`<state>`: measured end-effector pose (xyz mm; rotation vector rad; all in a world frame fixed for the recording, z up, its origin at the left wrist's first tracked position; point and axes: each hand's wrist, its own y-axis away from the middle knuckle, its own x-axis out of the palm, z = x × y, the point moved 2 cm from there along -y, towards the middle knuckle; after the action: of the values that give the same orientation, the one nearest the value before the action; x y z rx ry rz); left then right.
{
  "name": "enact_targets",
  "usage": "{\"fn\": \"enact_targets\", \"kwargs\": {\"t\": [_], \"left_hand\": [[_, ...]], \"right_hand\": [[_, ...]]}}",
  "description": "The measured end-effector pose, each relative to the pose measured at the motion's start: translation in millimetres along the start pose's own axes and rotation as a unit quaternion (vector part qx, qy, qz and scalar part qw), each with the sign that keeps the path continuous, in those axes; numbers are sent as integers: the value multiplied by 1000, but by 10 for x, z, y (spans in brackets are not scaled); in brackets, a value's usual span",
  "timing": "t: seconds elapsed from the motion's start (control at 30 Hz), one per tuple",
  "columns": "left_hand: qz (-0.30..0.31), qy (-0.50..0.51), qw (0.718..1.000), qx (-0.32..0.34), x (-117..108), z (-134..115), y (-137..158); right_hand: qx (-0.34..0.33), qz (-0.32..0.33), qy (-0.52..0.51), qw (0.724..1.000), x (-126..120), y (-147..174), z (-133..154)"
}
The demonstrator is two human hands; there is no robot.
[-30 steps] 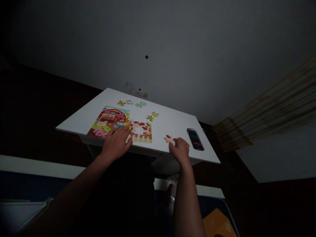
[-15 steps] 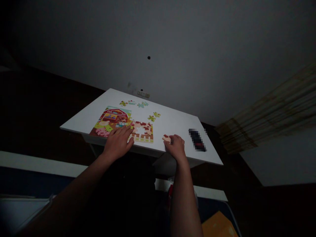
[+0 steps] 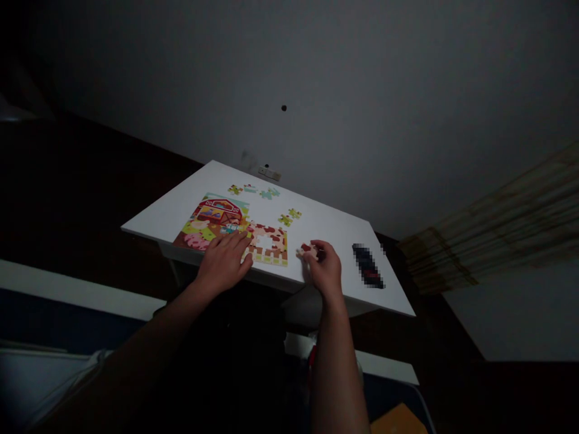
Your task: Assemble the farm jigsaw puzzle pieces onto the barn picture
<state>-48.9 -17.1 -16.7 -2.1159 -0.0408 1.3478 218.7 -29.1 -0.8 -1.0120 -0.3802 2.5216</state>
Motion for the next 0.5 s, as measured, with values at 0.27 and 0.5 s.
{"fn": "enact_targets", "kwargs": {"t": [0.27,0.5], "left_hand": [[1,-2,1000,-8,-7,-12,-1],[10,-10,1000,-10,-6,-19,-4]], "right_hand": [[-15,109,-140,984,713,-151,487],[-108,130,-5,986,825,-248,517]]}}
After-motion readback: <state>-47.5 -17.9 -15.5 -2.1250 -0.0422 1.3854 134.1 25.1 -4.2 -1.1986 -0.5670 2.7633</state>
